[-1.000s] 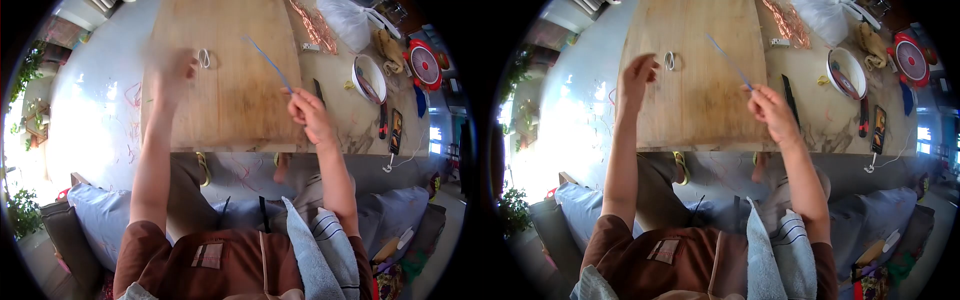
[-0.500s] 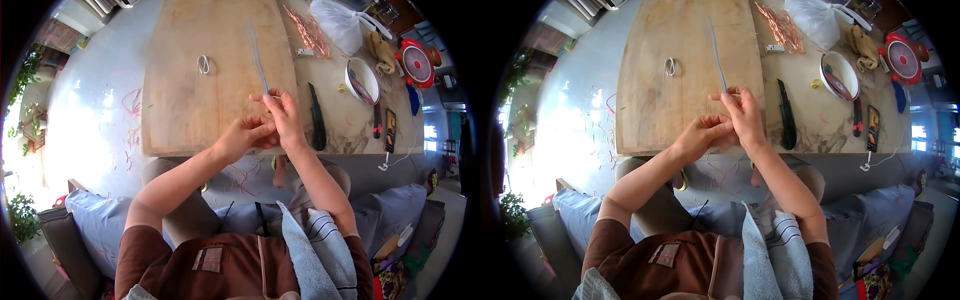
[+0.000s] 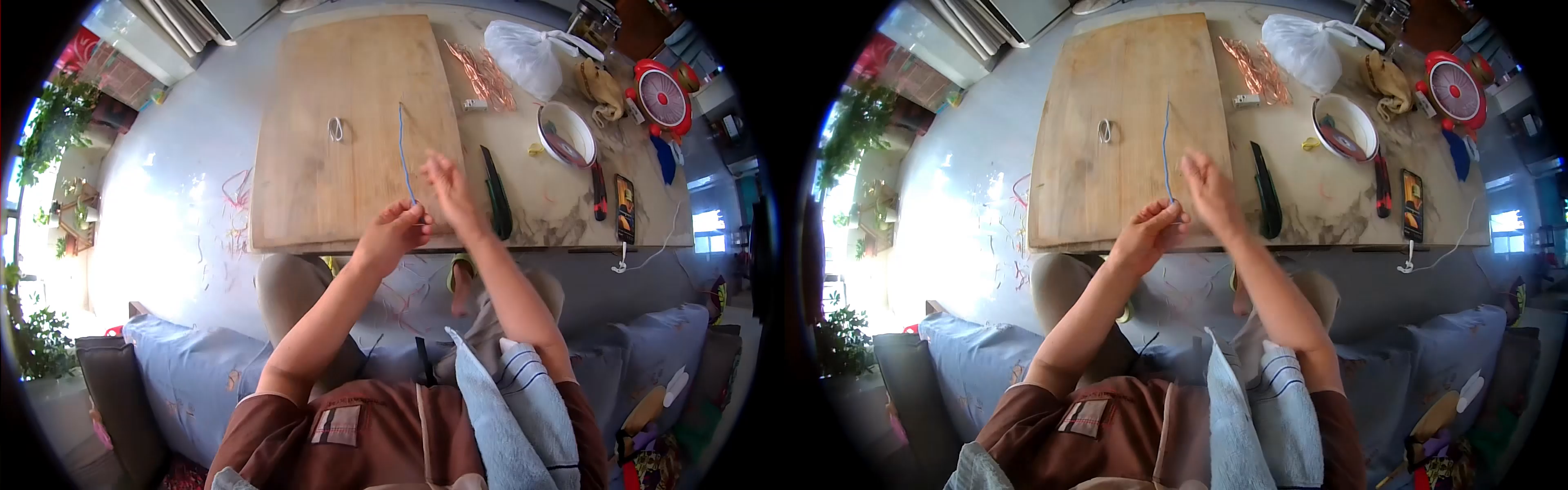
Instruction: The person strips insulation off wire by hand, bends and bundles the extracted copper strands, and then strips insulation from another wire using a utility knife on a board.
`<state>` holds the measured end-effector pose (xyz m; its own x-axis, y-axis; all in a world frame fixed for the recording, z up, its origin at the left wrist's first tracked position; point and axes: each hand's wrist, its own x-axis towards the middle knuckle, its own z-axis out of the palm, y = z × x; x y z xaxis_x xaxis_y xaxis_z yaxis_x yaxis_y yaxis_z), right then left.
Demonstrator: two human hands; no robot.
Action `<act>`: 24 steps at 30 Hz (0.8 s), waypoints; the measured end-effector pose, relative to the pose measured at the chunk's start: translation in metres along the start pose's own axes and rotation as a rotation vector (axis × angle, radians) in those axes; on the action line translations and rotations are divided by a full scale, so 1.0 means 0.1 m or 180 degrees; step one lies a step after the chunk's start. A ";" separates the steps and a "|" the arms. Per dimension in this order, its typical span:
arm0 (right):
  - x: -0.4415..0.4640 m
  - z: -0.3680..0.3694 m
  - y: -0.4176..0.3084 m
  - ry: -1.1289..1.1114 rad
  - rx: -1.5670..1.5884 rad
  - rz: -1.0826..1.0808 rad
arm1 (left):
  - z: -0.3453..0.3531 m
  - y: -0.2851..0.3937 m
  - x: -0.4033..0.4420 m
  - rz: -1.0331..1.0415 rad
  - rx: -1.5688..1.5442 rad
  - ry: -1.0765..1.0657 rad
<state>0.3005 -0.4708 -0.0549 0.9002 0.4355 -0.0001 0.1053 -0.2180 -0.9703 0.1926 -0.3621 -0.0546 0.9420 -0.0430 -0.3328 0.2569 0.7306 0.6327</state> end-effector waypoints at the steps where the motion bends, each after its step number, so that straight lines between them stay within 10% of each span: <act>1: 0.01 -0.23 -0.04 0.0054 -0.0718 -0.0039 | -0.05 -0.04 -0.07 0.0044 -0.0107 -0.0057; 4: 0.03 -0.76 0.05 0.0991 -0.2567 -0.1102 | -0.13 -0.20 -0.27 0.0031 -0.0035 0.0561; 13: 0.00 -1.11 0.57 0.0210 -0.3139 -0.0007 | -0.11 -0.45 -0.42 -0.0155 -0.0458 0.0883; 24: -0.13 -1.08 0.04 -0.0659 0.2617 0.1596 | -0.04 -0.46 -0.34 -0.0217 -0.0237 0.0617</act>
<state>0.3352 -0.5718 -0.0325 0.6603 0.6199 -0.4238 -0.6657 0.2221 -0.7124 0.1478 -0.3913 -0.0751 0.8620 0.0327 -0.5059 0.2950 0.7792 0.5530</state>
